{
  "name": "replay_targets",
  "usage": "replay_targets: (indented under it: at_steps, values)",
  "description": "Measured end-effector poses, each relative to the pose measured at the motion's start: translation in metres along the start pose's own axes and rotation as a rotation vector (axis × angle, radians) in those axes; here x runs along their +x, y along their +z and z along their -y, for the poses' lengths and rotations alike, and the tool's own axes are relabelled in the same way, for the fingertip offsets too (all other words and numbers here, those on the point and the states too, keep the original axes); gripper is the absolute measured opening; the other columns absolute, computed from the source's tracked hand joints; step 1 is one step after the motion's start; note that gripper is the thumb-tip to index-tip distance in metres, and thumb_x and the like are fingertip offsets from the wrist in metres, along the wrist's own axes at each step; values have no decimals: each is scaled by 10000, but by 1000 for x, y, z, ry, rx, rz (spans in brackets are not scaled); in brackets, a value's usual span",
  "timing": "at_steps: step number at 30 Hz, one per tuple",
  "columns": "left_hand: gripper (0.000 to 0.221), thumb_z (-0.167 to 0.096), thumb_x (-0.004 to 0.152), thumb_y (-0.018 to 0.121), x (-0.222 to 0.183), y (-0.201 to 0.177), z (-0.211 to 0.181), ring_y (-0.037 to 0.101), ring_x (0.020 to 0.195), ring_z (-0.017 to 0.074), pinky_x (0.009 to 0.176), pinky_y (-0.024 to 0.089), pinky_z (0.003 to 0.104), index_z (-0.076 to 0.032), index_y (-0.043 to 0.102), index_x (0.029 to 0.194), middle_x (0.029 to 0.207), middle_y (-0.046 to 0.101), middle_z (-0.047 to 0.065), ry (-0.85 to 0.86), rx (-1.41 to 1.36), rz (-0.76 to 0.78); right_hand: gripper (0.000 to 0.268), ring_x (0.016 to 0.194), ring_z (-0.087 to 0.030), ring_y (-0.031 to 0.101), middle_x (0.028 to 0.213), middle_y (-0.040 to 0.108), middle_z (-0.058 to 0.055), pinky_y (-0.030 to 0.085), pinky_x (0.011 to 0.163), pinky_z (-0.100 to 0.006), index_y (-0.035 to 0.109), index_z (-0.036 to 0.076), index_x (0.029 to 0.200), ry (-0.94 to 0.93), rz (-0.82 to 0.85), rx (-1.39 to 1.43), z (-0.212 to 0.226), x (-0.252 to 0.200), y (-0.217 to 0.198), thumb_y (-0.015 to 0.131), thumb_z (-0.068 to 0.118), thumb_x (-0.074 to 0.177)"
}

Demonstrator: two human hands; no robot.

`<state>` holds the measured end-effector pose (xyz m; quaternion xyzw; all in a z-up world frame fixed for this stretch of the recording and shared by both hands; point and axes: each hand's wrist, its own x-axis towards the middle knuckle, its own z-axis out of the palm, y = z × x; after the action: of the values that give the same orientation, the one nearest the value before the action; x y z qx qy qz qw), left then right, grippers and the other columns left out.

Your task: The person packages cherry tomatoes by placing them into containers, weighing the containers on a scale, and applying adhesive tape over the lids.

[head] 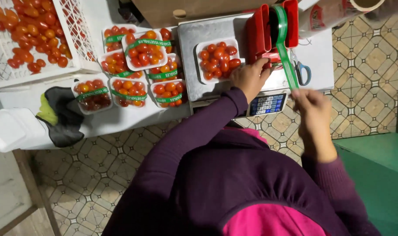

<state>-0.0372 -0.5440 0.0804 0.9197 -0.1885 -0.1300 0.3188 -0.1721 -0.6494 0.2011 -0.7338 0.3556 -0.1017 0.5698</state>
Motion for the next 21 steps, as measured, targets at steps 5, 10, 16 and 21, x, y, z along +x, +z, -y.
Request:
replay_targets:
  at_steps: [5,10,16,21]
  values:
    - [299,-532,942,570,-4,-3,-2,801,888,213,834,627,436,-377,630,1190,814,802,-60,64,-30,-73,119,770,-128,569,896,656,-123,507,691,-256,688,5,948,165,-45,221,-41,-65,-42,701,73,1045]
    - [273,-366,903,721,-8,4,-4,790,828,151,867,582,342,-296,623,1148,781,789,-39,163,-257,-387,86,610,-163,578,812,640,-170,514,592,-288,720,-21,936,217,-29,207,-71,-64,-44,751,39,989]
    - [478,-438,878,755,-39,-9,-44,581,920,143,715,632,376,-43,677,1134,1022,533,10,-459,-1105,43,101,571,-123,550,775,650,-153,484,530,-252,725,-49,944,267,36,172,-113,-53,-36,755,45,967]
    - [612,-535,767,815,-24,5,-52,737,692,187,595,627,338,-66,753,1156,961,696,107,-534,-974,67,70,507,-111,535,679,624,-123,455,492,-225,742,-26,926,251,19,188,-129,-44,-26,785,29,930]
